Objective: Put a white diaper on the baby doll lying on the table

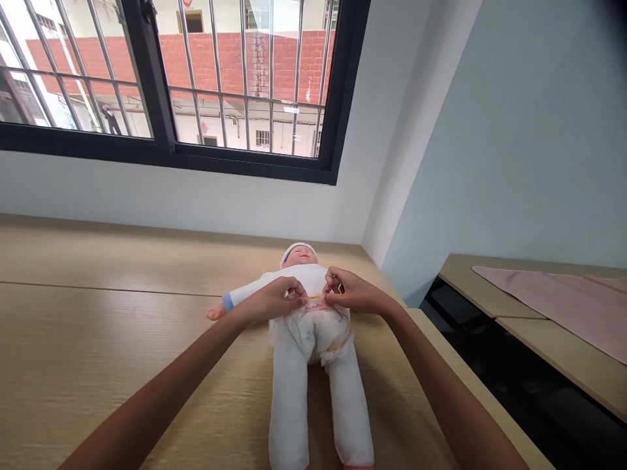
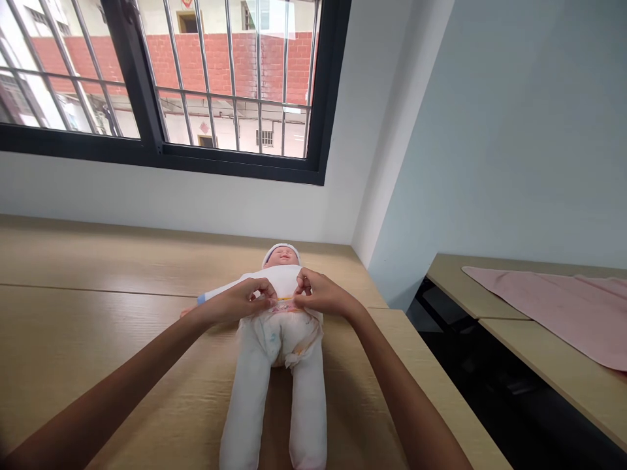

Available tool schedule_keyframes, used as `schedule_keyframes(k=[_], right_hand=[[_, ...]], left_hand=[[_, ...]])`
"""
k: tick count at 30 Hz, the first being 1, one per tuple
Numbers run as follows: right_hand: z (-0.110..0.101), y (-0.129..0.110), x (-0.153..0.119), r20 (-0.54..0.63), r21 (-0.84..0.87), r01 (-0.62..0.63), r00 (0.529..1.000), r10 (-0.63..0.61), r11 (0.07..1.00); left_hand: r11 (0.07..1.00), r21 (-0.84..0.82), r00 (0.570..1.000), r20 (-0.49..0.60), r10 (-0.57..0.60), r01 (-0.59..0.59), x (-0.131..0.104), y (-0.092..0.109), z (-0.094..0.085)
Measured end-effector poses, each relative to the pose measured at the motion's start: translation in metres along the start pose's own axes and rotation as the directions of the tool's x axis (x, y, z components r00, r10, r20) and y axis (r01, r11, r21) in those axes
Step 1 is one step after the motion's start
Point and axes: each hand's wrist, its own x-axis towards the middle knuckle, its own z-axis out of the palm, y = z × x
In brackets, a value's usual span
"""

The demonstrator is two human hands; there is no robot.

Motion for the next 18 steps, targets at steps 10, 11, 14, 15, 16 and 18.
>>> schedule_keyframes(k=[10,11,14,15,16,18], right_hand=[[0.018,-0.014,0.001,0.030,0.046,0.069,0.997,-0.071,0.997],[0.021,-0.014,0.002,0.011,0.044,0.066,0.998,-0.066,0.997],[0.023,-0.012,0.003,-0.011,0.057,0.050,0.999,-0.049,0.997],[0.021,-0.011,0.003,-0.003,0.066,0.047,0.999,-0.047,0.997],[0.020,-0.011,0.003,0.011,0.076,0.043,0.999,-0.044,0.996],[0.014,-0.010,0.002,0.044,0.095,0.029,0.998,-0.034,0.995]], left_hand=[[0.999,0.019,0.999,-0.025,-0.025,0.026,0.000,0.003,0.002],[1.000,0.017,0.999,-0.028,-0.019,0.019,0.000,0.002,0.003],[1.000,0.011,1.000,-0.025,-0.011,0.011,0.001,-0.002,0.004],[1.000,0.008,1.000,-0.019,-0.012,0.012,0.002,-0.003,0.004],[1.000,0.005,1.000,-0.011,-0.012,0.012,0.002,-0.005,0.004],[1.000,-0.004,1.000,0.004,-0.012,0.012,0.002,-0.007,0.003]])
